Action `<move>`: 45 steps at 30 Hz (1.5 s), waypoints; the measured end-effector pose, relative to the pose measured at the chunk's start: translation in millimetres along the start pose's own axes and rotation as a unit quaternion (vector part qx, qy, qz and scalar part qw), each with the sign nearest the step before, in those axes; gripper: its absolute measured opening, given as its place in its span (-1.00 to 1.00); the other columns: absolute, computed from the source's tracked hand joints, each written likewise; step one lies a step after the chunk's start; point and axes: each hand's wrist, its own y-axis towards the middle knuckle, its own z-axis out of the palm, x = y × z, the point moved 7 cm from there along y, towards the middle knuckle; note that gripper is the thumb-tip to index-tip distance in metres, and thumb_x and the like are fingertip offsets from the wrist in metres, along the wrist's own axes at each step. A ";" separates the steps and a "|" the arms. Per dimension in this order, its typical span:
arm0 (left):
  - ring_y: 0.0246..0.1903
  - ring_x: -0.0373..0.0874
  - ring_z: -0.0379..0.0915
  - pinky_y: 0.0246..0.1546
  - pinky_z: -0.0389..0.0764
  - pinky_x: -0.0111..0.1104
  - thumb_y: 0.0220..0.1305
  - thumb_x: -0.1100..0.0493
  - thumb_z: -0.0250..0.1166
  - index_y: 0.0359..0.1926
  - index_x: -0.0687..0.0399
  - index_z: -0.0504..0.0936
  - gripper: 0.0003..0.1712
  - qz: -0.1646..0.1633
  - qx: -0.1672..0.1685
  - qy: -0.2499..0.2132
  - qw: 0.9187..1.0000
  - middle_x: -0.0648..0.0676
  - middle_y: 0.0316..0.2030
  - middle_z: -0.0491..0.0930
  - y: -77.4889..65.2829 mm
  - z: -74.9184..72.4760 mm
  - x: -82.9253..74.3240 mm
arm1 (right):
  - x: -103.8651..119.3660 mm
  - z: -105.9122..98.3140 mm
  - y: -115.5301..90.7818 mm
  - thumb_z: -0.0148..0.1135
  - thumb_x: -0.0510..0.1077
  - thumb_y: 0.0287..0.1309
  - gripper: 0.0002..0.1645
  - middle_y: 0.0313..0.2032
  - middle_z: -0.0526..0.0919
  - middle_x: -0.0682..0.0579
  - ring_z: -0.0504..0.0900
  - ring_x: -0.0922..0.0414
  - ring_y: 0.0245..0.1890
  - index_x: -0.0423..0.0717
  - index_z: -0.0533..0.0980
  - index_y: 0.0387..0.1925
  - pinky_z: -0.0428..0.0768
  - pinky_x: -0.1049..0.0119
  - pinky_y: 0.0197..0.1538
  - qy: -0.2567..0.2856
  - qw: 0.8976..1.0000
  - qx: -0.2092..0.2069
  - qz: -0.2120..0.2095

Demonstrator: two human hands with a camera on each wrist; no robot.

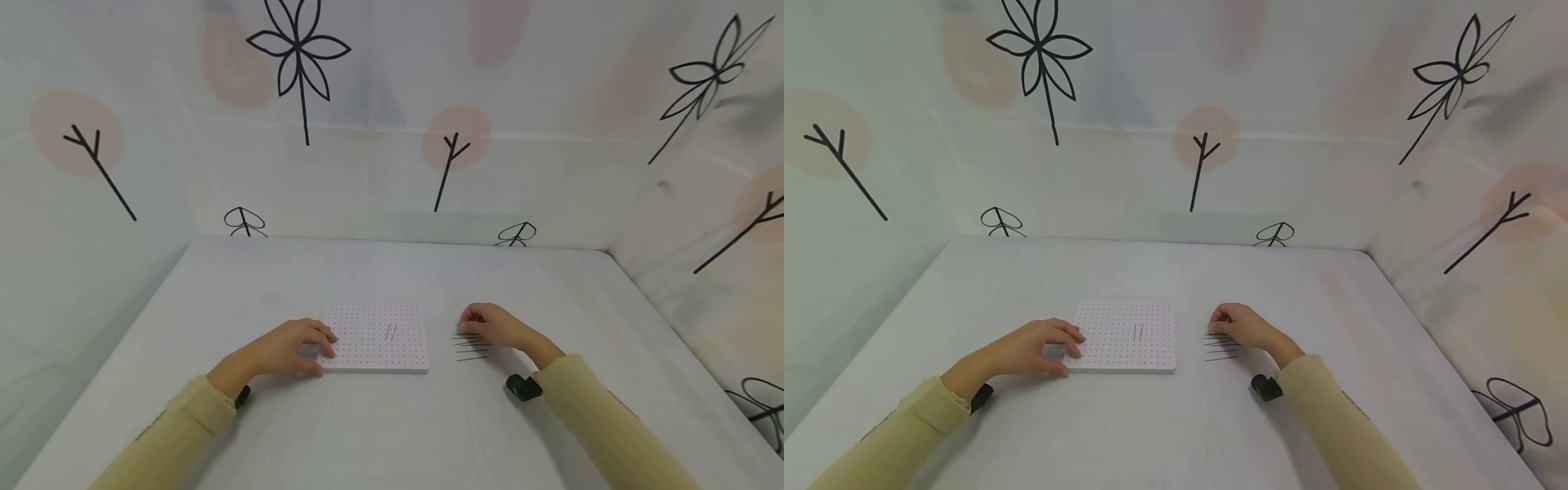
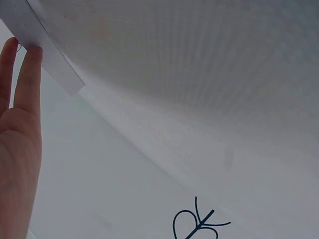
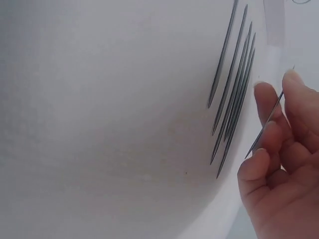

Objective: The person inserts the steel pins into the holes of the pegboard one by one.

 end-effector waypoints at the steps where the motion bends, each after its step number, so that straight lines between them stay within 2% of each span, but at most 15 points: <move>1: 0.09 -0.02 0.36 0.12 0.35 -0.08 -0.05 0.20 0.47 -0.29 -0.08 0.67 -0.76 0.000 0.001 0.000 1.000 -0.03 0.00 0.52 0.0 0.3 0.1 | 0.7 -0.4 -0.6 0.16 -0.21 0.22 -0.93 -0.39 0.50 0.08 0.42 0.13 -0.33 -0.15 0.48 -0.33 0.44 0.24 -0.22 0.002 1.000 -0.003 -0.002; 5: 0.08 -0.02 0.36 0.12 0.35 -0.08 -0.05 0.20 0.47 -0.29 -0.09 0.67 -0.76 0.000 0.001 0.000 1.000 -0.03 0.00 0.52 0.1 1.0 0.2 | 5.7 -3.1 -3.2 0.19 -0.23 0.20 -0.95 -0.39 0.51 0.08 0.43 0.12 -0.34 -0.14 0.50 -0.31 0.46 0.26 -0.25 0.010 1.000 -0.026 -0.015; 11: 0.08 -0.02 0.36 0.12 0.35 -0.08 -0.05 0.21 0.47 -0.29 -0.10 0.67 -0.76 -0.004 0.001 -0.002 1.000 -0.04 0.00 0.52 -0.3 1.1 0.9 | 13.6 -6.1 -7.5 0.22 -0.22 0.18 -0.88 -0.34 0.55 0.06 0.46 0.10 -0.32 -0.17 0.53 -0.24 0.51 0.27 -0.24 0.040 0.998 -0.050 -0.016; 13: 0.08 -0.03 0.37 0.12 0.35 -0.08 -0.05 0.21 0.47 -0.30 -0.11 0.67 -0.76 -0.005 0.000 0.000 1.000 -0.05 -0.01 0.52 -0.5 1.1 1.1 | 17.0 -6.0 -9.3 0.22 -0.22 0.18 -0.85 -0.32 0.57 0.05 0.49 0.10 -0.31 -0.20 0.52 -0.23 0.54 0.30 -0.23 0.064 0.996 -0.050 -0.019; 16: 0.07 -0.03 0.37 0.12 0.35 -0.08 -0.06 0.21 0.48 -0.30 -0.11 0.67 -0.76 -0.005 0.000 0.001 1.000 -0.05 -0.01 0.52 -0.5 0.8 1.0 | 35.2 -8.0 -16.0 0.18 -0.29 0.19 -0.87 -0.30 0.59 -0.04 0.54 0.03 -0.29 -0.27 0.49 -0.23 0.57 0.30 -0.22 0.096 0.994 -0.050 -0.025; 20: 0.07 -0.03 0.37 0.11 0.36 -0.08 -0.05 0.21 0.48 -0.30 -0.11 0.67 -0.76 -0.006 0.000 0.000 1.000 -0.05 -0.01 0.52 -0.3 0.7 1.0 | 43.4 -6.1 -17.1 0.15 -0.33 0.20 -0.90 -0.29 0.61 -0.09 0.58 -0.01 -0.24 -0.28 0.47 -0.24 0.58 0.30 -0.17 0.116 0.992 -0.049 -0.033; 24: 0.07 -0.03 0.37 0.11 0.36 -0.08 -0.05 0.20 0.47 -0.29 -0.11 0.67 -0.76 -0.004 0.000 0.000 1.000 -0.05 -0.01 0.52 0.0 0.4 0.0 | 36.5 -1.5 -12.6 0.19 -0.26 0.19 -0.88 -0.31 0.62 -0.03 0.60 0.07 -0.26 -0.23 0.47 -0.24 0.58 0.33 -0.16 0.133 0.989 -0.050 -0.041; 30: 0.07 -0.02 0.37 0.10 0.37 -0.07 -0.05 0.20 0.48 -0.29 -0.09 0.67 -0.76 -0.001 -0.004 0.002 1.000 -0.04 -0.02 0.53 -0.5 -0.7 -0.7 | 43.8 4.5 -9.7 0.22 -0.28 0.15 -0.85 -0.33 0.61 -0.10 0.63 -0.06 -0.30 -0.28 0.44 -0.27 0.62 0.26 -0.20 0.180 0.981 -0.042 -0.062; 45: 0.07 -0.04 0.37 0.10 0.38 -0.11 -0.05 0.21 0.47 -0.30 -0.09 0.66 -0.76 -0.002 -0.001 -0.004 1.000 -0.04 -0.01 0.52 -0.8 -0.1 -0.1 | 59.9 15.4 -4.9 0.21 -0.31 0.16 -0.87 -0.33 0.61 -0.11 0.64 -0.04 -0.30 -0.28 0.45 -0.27 0.62 0.22 -0.21 0.196 0.976 -0.039 -0.082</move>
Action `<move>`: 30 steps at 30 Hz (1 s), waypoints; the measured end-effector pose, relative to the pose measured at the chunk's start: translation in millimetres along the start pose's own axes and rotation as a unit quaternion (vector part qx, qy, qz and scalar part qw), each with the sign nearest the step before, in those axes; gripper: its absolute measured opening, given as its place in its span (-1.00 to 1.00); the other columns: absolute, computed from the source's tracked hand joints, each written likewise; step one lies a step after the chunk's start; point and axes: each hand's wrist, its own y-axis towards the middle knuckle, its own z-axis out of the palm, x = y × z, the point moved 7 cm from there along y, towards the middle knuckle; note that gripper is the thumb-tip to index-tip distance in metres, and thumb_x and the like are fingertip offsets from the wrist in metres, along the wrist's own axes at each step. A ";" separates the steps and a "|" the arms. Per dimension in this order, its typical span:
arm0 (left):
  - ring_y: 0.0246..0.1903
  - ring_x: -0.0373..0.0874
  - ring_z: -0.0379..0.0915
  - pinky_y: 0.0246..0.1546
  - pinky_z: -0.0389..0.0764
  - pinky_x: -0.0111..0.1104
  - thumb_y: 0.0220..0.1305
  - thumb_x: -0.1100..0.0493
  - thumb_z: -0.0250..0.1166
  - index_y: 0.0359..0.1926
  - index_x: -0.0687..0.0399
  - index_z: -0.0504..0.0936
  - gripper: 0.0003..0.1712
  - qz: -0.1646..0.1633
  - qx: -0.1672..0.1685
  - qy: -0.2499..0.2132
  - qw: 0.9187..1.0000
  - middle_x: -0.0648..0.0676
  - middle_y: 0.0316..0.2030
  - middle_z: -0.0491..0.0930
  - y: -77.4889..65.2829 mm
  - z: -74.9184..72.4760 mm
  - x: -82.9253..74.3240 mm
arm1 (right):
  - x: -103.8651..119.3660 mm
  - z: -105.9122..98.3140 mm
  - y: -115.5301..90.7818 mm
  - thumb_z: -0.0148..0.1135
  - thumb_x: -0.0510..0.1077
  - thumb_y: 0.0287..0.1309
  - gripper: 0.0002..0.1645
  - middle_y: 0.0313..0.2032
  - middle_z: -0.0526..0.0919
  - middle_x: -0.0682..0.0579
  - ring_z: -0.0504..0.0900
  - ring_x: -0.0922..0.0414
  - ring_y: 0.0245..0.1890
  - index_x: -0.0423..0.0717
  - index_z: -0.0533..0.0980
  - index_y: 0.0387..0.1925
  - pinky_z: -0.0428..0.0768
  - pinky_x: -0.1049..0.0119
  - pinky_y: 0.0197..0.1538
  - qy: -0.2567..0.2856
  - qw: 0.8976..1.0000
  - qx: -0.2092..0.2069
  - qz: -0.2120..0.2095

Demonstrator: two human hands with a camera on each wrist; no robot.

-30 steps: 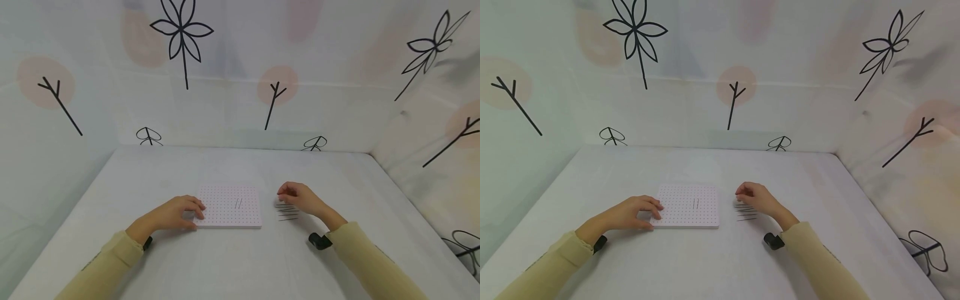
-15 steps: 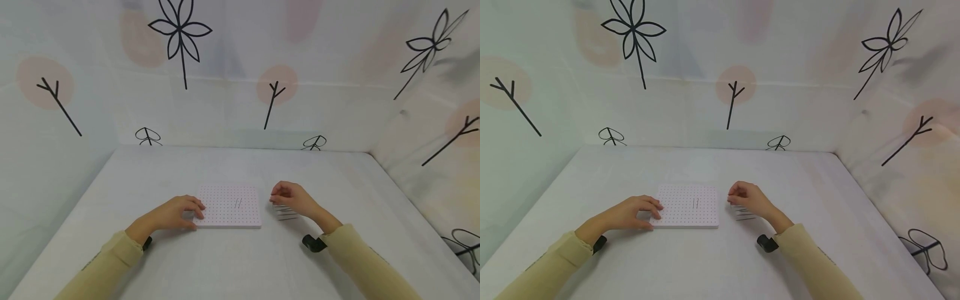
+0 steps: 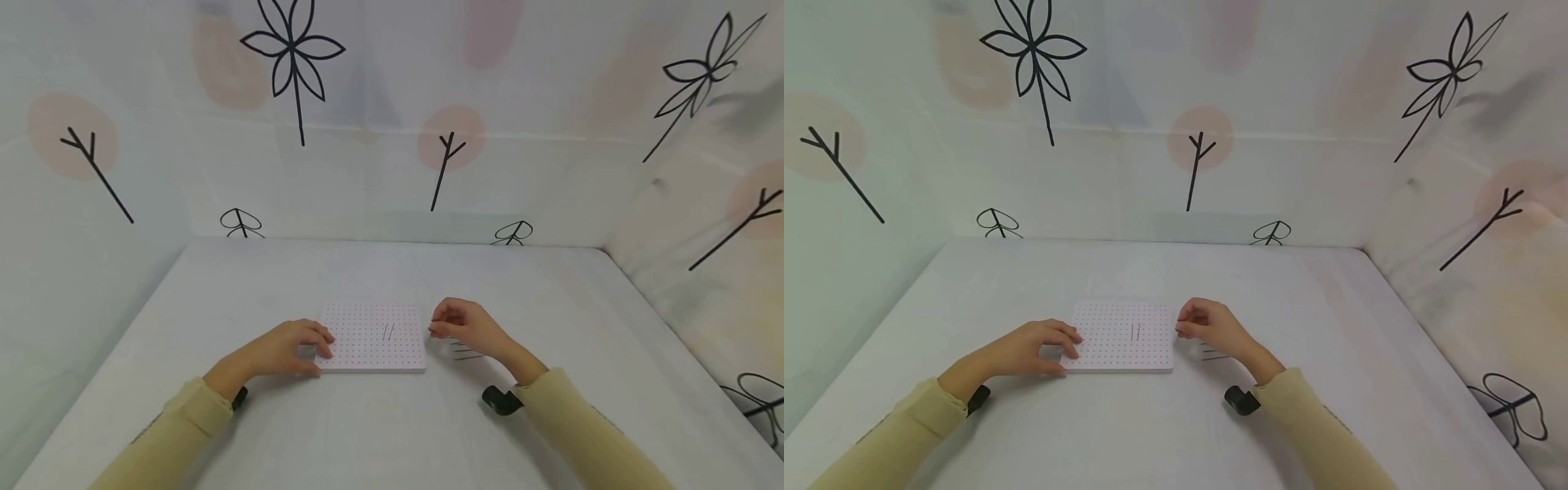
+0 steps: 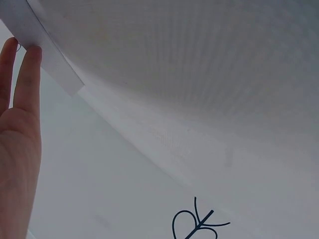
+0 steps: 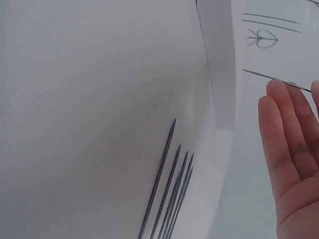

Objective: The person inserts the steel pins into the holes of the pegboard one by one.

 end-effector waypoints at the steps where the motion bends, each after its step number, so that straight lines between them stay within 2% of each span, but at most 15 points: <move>1: 0.07 -0.04 0.37 0.10 0.38 -0.11 -0.05 0.21 0.47 -0.30 -0.09 0.67 -0.76 0.000 0.000 0.000 1.000 -0.04 -0.01 0.52 0.2 0.0 -0.3 | 0.6 0.9 0.5 0.22 -0.31 0.15 -0.87 -0.33 0.61 -0.11 0.64 -0.05 -0.30 -0.28 0.45 -0.28 0.62 0.22 -0.21 0.000 1.000 0.000 -0.002; 7: 0.06 -0.04 0.38 0.10 0.38 -0.12 -0.07 0.21 0.48 -0.30 -0.09 0.67 -0.75 0.008 -0.005 0.003 1.000 -0.05 -0.03 0.53 1.0 0.3 0.0 | 4.8 8.2 3.0 0.23 -0.33 0.13 -0.86 -0.35 0.60 -0.13 0.64 -0.12 -0.31 -0.29 0.45 -0.29 0.62 0.17 -0.21 0.017 1.000 0.005 -0.015; 14: 0.06 -0.05 0.38 0.10 0.37 -0.12 -0.06 0.19 0.48 -0.29 -0.10 0.67 -0.75 0.010 -0.006 0.004 1.000 -0.06 -0.02 0.53 1.0 0.8 1.3 | 12.3 17.4 6.1 0.22 -0.37 0.12 -0.89 -0.36 0.60 -0.14 0.64 -0.09 -0.31 -0.30 0.45 -0.32 0.63 0.25 -0.22 0.027 0.999 0.010 -0.024; 21: 0.06 -0.04 0.38 0.10 0.37 -0.11 -0.06 0.20 0.48 -0.30 -0.11 0.67 -0.75 0.009 -0.005 0.002 1.000 -0.06 -0.03 0.52 0.0 0.1 1.7 | 38.6 27.2 4.0 0.14 -0.47 0.12 -0.93 -0.35 0.57 -0.25 0.61 -0.23 -0.28 -0.39 0.42 -0.33 0.62 0.18 -0.20 0.038 0.999 0.019 -0.025; 25: 0.06 -0.06 0.38 0.10 0.38 -0.12 -0.06 0.20 0.48 -0.29 -0.10 0.67 -0.75 0.011 -0.007 0.003 1.000 -0.06 -0.03 0.53 0.4 0.3 2.3 | 30.6 31.3 8.4 0.15 -0.47 0.12 -0.93 -0.34 0.57 -0.21 0.62 -0.16 -0.28 -0.37 0.44 -0.32 0.62 0.21 -0.19 0.037 0.999 0.016 -0.022; 30: 0.07 -0.08 0.37 0.11 0.37 -0.13 -0.07 0.20 0.48 -0.29 -0.10 0.67 -0.75 0.004 -0.005 -0.002 1.000 -0.07 -0.02 0.52 1.1 0.7 2.4 | 17.4 36.9 14.4 0.21 -0.38 0.12 -0.92 -0.33 0.61 -0.09 0.64 0.03 -0.31 -0.28 0.47 -0.33 0.62 0.30 -0.22 0.024 0.999 0.013 -0.027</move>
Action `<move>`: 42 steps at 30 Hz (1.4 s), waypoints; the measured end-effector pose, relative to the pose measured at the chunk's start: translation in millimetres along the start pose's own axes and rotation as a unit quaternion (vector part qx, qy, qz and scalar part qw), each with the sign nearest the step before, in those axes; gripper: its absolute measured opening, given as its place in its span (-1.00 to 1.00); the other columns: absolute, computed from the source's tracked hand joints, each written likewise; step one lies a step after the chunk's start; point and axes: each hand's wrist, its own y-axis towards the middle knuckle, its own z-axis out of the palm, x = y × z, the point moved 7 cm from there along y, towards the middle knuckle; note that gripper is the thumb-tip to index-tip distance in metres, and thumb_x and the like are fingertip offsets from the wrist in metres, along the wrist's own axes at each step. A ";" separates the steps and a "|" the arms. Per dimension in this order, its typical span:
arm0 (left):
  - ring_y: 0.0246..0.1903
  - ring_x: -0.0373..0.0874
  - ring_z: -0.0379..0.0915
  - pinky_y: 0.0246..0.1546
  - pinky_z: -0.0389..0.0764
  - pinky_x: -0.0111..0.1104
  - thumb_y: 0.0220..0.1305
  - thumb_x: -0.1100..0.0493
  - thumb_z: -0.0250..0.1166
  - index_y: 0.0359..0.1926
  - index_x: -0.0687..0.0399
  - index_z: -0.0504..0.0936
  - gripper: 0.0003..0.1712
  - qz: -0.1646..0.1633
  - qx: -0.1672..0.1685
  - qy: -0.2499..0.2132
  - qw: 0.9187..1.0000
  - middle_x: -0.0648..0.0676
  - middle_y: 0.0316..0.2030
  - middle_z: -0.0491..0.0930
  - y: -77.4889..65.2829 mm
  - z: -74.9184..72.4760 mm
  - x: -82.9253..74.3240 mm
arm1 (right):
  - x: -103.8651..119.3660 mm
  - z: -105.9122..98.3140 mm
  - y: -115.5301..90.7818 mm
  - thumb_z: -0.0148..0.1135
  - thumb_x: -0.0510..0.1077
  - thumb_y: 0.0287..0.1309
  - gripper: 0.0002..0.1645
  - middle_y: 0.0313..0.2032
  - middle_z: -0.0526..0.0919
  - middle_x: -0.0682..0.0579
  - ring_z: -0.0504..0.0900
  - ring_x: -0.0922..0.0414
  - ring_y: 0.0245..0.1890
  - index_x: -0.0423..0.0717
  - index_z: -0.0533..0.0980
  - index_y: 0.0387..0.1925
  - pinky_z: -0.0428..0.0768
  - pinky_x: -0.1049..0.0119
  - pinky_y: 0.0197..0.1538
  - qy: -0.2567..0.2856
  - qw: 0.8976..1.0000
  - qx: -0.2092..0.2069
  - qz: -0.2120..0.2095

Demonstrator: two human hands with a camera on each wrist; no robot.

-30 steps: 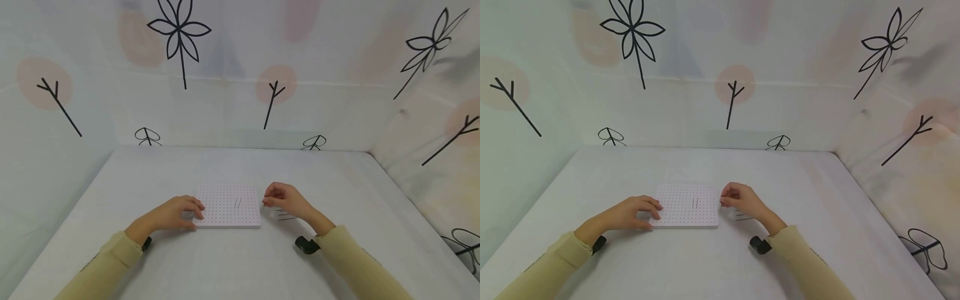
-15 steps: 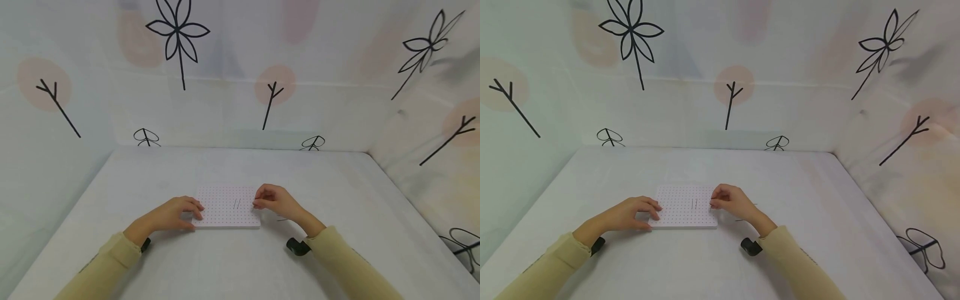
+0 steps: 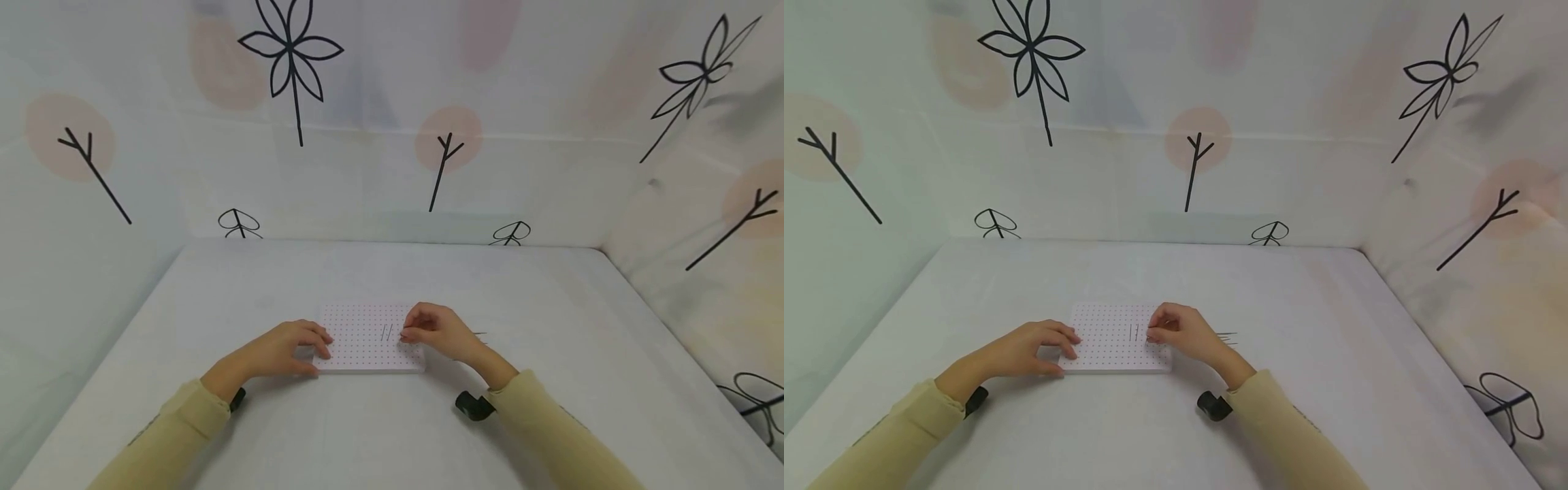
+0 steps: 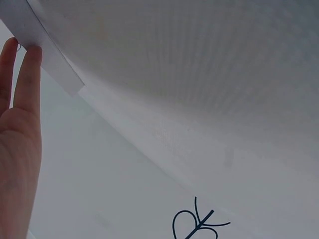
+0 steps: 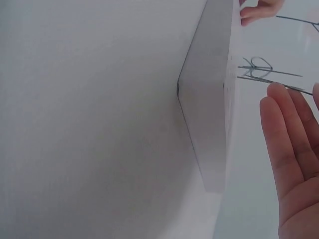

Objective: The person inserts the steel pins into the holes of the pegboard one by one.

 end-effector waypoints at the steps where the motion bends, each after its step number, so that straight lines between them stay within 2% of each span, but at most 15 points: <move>1: 0.07 -0.08 0.37 0.11 0.37 -0.13 -0.07 0.20 0.48 -0.29 -0.11 0.67 -0.75 -0.001 0.000 -0.001 1.000 -0.07 -0.02 0.52 0.1 0.1 0.0 | 0.1 0.8 0.4 0.22 -0.37 0.12 -0.92 -0.34 0.61 -0.08 0.64 0.05 -0.32 -0.26 0.47 -0.34 0.62 0.31 -0.22 -0.003 1.000 -0.001 -0.003; 6: 0.07 -0.08 0.37 0.12 0.36 -0.13 -0.06 0.20 0.48 -0.30 -0.11 0.67 -0.75 -0.004 0.001 -0.001 1.000 -0.07 -0.02 0.52 -0.2 0.2 0.9 | 2.0 4.8 2.7 0.25 -0.33 0.11 -0.91 -0.35 0.62 -0.06 0.64 0.08 -0.33 -0.24 0.48 -0.35 0.62 0.31 -0.23 -0.002 1.000 -0.002 -0.010; 13: 0.06 -0.03 0.38 0.10 0.36 -0.08 -0.06 0.21 0.48 -0.30 -0.08 0.67 -0.75 0.015 -0.005 0.005 1.000 -0.03 -0.02 0.53 -0.4 -0.6 -0.3 | 1.5 8.5 5.0 0.26 -0.30 0.11 -0.92 -0.34 0.63 -0.03 0.63 0.10 -0.35 -0.21 0.49 -0.36 0.61 0.32 -0.24 -0.007 1.000 -0.012 -0.003; 21: 0.06 -0.04 0.39 0.10 0.37 -0.09 -0.07 0.21 0.48 -0.30 -0.07 0.67 -0.75 0.022 -0.010 0.006 1.000 -0.04 -0.03 0.54 0.4 0.0 -0.6 | -2.4 13.7 7.4 0.29 -0.28 0.09 -0.90 -0.35 0.63 0.02 0.62 0.14 -0.35 -0.17 0.50 -0.37 0.59 0.35 -0.23 -0.017 1.000 -0.019 0.001; 34: 0.08 -0.07 0.36 0.13 0.34 -0.12 -0.07 0.21 0.48 -0.30 -0.07 0.67 -0.75 0.000 -0.003 0.004 1.000 -0.06 -0.02 0.53 0.8 0.1 -0.2 | 2.4 16.7 9.4 0.28 -0.30 0.10 -0.91 -0.34 0.62 0.05 0.61 0.17 -0.36 -0.15 0.49 -0.38 0.59 0.37 -0.23 -0.038 0.999 -0.022 -0.004; 42: 0.07 -0.08 0.37 0.12 0.35 -0.12 -0.07 0.20 0.48 -0.30 -0.08 0.66 -0.75 0.012 -0.004 0.002 1.000 -0.06 -0.02 0.53 0.2 0.0 0.9 | 3.7 15.6 8.7 0.27 -0.32 0.09 -0.91 -0.33 0.63 0.04 0.61 0.16 -0.36 -0.17 0.49 -0.38 0.60 0.36 -0.25 -0.033 0.999 -0.029 -0.009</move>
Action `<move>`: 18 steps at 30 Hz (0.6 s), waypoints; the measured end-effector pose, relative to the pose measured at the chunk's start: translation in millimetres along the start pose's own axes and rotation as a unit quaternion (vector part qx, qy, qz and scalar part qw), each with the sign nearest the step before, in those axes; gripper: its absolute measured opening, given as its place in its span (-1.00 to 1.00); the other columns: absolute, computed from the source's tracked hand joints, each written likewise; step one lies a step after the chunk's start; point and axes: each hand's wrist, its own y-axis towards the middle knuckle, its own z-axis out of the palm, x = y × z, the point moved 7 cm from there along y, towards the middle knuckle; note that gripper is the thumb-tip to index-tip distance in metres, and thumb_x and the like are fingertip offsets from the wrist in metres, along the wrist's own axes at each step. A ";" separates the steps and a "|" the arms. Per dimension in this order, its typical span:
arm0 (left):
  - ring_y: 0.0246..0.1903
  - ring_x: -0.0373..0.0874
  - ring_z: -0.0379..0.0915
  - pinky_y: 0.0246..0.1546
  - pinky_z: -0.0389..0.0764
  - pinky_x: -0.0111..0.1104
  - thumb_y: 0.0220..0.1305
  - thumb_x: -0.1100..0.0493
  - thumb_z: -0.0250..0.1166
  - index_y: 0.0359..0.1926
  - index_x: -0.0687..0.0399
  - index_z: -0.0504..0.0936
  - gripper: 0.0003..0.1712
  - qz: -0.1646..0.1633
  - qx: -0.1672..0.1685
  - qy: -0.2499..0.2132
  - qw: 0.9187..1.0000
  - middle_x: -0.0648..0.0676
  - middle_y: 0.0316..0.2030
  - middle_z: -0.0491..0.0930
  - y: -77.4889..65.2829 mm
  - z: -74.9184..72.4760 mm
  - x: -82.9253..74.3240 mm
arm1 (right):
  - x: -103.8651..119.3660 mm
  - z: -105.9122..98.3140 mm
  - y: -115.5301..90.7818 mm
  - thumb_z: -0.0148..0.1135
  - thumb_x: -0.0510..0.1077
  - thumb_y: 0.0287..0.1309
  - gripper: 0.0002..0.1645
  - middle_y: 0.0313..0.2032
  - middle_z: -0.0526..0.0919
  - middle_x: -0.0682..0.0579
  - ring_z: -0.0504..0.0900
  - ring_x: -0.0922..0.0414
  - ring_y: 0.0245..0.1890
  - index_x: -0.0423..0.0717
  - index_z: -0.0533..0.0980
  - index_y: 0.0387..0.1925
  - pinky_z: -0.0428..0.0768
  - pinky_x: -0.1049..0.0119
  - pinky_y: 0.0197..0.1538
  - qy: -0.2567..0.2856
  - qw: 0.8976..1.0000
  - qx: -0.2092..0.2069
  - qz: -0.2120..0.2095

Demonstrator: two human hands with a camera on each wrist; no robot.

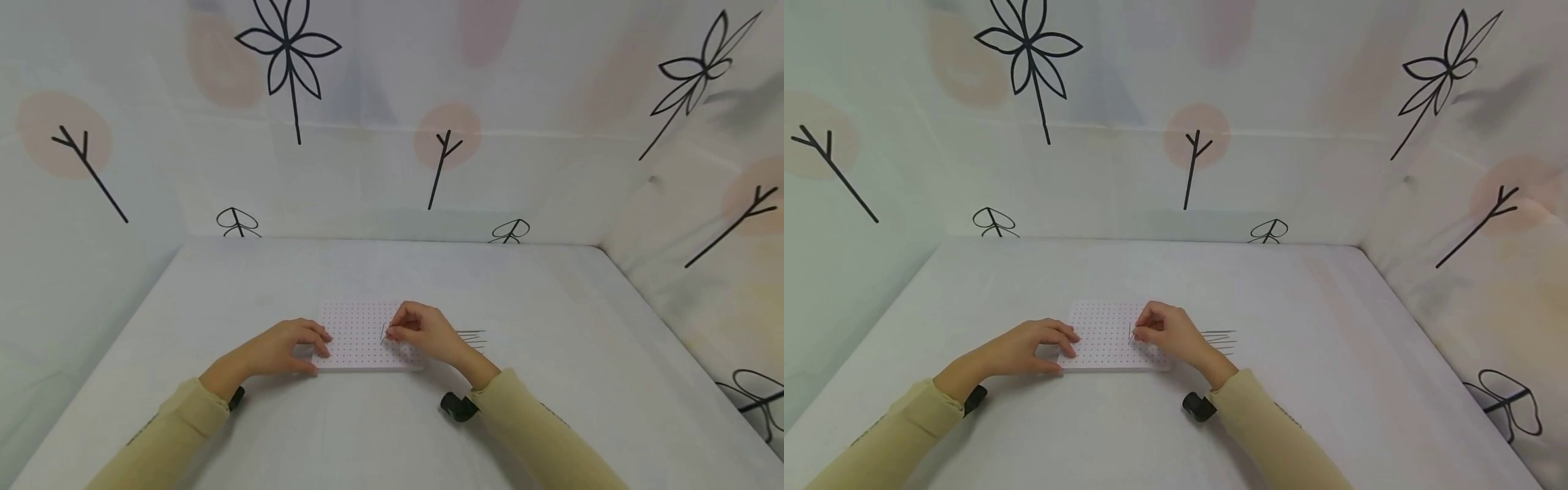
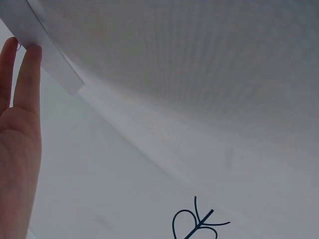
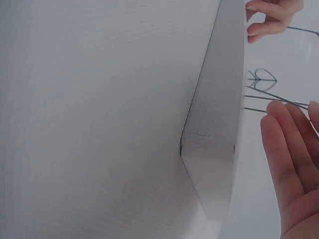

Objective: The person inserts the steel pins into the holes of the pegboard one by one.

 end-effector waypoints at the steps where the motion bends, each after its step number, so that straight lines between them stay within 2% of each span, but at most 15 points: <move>1: 0.07 -0.07 0.37 0.11 0.36 -0.11 -0.07 0.21 0.48 -0.30 -0.07 0.66 -0.75 0.005 -0.002 0.000 1.000 -0.05 -0.02 0.53 -0.3 -0.5 -0.6 | 0.0 0.0 0.1 0.27 -0.32 0.09 -0.91 -0.33 0.63 0.03 0.61 0.16 -0.36 -0.17 0.48 -0.38 0.60 0.35 -0.25 0.000 1.000 -0.001 -0.001; 8: 0.08 -0.08 0.36 0.12 0.35 -0.12 -0.07 0.21 0.48 -0.30 -0.10 0.66 -0.75 -0.013 0.001 -0.009 1.000 -0.06 -0.02 0.53 -0.6 -0.3 -1.0 | -4.9 2.5 1.0 0.28 -0.30 0.09 -0.91 -0.34 0.62 0.06 0.60 0.18 -0.36 -0.15 0.49 -0.38 0.59 0.37 -0.25 -0.003 1.000 0.001 0.018; 13: 0.09 -0.07 0.35 0.13 0.34 -0.11 -0.07 0.21 0.48 -0.30 -0.09 0.67 -0.75 -0.019 0.004 -0.009 1.000 -0.06 -0.02 0.52 -0.3 0.2 -1.6 | -2.2 5.0 2.2 0.29 -0.31 0.08 -0.91 -0.33 0.62 0.04 0.61 0.17 -0.34 -0.16 0.50 -0.38 0.59 0.37 -0.22 -0.012 1.000 0.005 0.002; 18: 0.09 -0.06 0.36 0.13 0.35 -0.10 -0.06 0.21 0.48 -0.30 -0.10 0.66 -0.75 -0.019 0.004 -0.005 1.000 -0.06 -0.02 0.52 -0.4 0.1 -1.7 | -3.0 9.8 3.4 0.31 -0.30 0.06 -0.91 -0.36 0.61 0.08 0.59 0.22 -0.34 -0.13 0.53 -0.41 0.57 0.39 -0.20 -0.045 0.999 0.013 0.000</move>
